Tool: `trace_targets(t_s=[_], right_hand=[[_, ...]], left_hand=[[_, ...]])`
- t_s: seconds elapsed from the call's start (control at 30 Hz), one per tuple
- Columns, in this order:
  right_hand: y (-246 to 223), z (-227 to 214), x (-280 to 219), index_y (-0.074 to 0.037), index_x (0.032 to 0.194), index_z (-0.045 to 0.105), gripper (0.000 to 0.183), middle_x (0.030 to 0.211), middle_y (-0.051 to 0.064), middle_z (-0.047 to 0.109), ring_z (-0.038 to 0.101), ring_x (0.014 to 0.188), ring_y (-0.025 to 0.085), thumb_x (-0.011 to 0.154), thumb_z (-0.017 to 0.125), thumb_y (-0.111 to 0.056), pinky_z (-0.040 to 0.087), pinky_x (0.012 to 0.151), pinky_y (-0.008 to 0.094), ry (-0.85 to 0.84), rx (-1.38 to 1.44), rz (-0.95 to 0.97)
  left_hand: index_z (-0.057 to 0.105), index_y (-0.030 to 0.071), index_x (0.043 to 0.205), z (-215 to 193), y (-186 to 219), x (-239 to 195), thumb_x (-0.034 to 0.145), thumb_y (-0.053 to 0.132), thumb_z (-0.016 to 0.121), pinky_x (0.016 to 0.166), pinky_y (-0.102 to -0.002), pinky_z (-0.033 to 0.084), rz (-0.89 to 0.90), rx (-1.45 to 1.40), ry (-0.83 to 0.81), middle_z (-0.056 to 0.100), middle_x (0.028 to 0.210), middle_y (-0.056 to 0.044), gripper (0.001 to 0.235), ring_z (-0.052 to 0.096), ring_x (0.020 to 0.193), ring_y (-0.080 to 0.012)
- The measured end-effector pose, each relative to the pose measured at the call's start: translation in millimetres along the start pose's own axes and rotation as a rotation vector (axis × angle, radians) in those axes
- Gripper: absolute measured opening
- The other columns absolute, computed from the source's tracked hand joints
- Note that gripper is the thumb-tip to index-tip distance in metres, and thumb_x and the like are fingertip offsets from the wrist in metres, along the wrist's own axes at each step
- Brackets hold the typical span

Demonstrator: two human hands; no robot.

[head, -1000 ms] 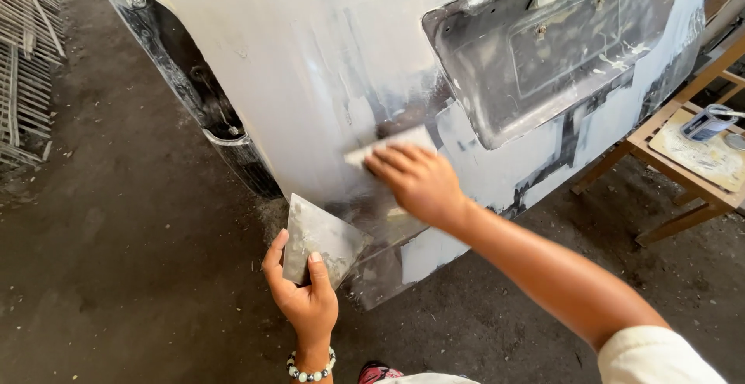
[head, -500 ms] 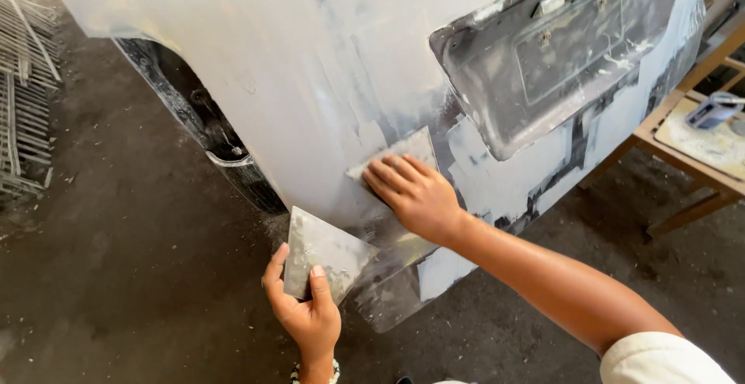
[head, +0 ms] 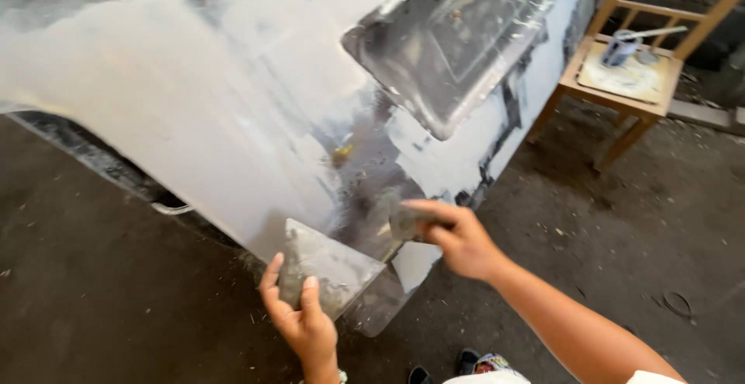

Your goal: The person scoops body filler from a can onto a metal spreader, then applies and smooths the filler onto a car door panel using a smaller spreader. The person repeatedly returns to the can to gather more filler and continues smoothing the surface of the door.

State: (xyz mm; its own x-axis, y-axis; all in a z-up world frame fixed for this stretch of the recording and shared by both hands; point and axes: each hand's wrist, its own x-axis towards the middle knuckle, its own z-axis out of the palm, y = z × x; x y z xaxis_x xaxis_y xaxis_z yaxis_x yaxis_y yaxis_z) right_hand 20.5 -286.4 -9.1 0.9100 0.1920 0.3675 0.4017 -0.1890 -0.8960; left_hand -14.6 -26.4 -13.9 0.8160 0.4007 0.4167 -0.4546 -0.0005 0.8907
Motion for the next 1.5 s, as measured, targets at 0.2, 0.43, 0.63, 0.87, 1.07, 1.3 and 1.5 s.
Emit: trace_targets(t_s=[0.2,0.43,0.63,0.87,1.07,1.3,1.5], right_hand=[[16,-33,-39,0.003,0.129,0.064,0.035,0.112,0.011,0.073,0.072,0.100,0.020,0.097,0.061,-0.010,0.059,0.087,0.039,0.235,0.869,0.353],[69,-78,-110,0.002,0.130,0.066,0.038,0.109,0.007,0.076,0.070,0.097,0.016,0.097,0.063,-0.015,0.057,0.085,0.033,0.332,0.713,0.483],[131,-214,-151,0.002,0.127,0.068,0.036,0.102,0.005,0.077,0.069,0.093,0.010,0.096,0.064,-0.015,0.056,0.082,0.029,0.346,0.518,0.591],[159,-382,-185,0.005,0.124,0.067,0.037,0.100,0.009,0.075,0.070,0.087,0.015,0.092,0.066,-0.014,0.057,0.075,0.032,0.829,0.614,0.620],[170,-465,-167,0.001,0.127,0.068,0.035,0.101,0.007,0.074,0.067,0.088,0.014,0.094,0.063,-0.008,0.055,0.076,0.032,0.871,0.250,0.603],[190,-521,-77,-0.008,0.127,0.067,0.047,0.121,0.012,0.072,0.071,0.109,0.031,0.082,0.062,0.006,0.059,0.087,0.036,0.629,-0.696,0.254],[268,-628,-6,-0.007,0.125,0.067,0.050,0.121,0.011,0.070,0.068,0.110,0.033,0.078,0.065,0.006,0.057,0.088,0.041,0.584,-0.873,0.225]], left_hand=[[0.045,0.004,0.146,80,-19,-21,0.095,0.000,0.057,0.084,-0.029,0.055,-0.138,-0.136,-0.159,0.061,0.123,-0.011,0.052,0.064,0.098,-0.0162],[0.044,0.001,0.146,192,-42,-41,0.100,0.001,0.055,0.101,-0.031,0.051,-0.080,-0.153,-0.228,0.053,0.138,-0.010,0.048,0.059,0.118,-0.0164],[0.043,0.004,0.144,323,-85,-67,0.093,-0.002,0.054,0.098,-0.035,0.052,-0.457,-0.514,-0.316,0.061,0.129,-0.013,0.053,0.061,0.113,-0.0189],[0.051,-0.001,0.142,467,-124,-117,0.090,-0.003,0.052,0.099,-0.035,0.053,-0.709,-0.548,-0.332,0.064,0.130,-0.013,0.052,0.064,0.114,-0.0205],[0.057,-0.008,0.134,563,-194,-147,0.095,-0.004,0.057,0.095,-0.034,0.053,-0.737,-0.573,-0.399,0.065,0.121,-0.016,0.039,0.064,0.106,-0.0216],[0.048,-0.003,0.126,688,-265,-152,0.098,-0.002,0.059,0.091,-0.038,0.054,-0.836,-0.733,-0.511,0.063,0.116,-0.013,0.031,0.063,0.103,-0.0221],[0.050,0.001,0.133,833,-318,-142,0.091,0.001,0.053,0.099,-0.039,0.049,-0.942,-0.828,-0.612,0.063,0.123,-0.011,0.042,0.061,0.113,-0.0228]])
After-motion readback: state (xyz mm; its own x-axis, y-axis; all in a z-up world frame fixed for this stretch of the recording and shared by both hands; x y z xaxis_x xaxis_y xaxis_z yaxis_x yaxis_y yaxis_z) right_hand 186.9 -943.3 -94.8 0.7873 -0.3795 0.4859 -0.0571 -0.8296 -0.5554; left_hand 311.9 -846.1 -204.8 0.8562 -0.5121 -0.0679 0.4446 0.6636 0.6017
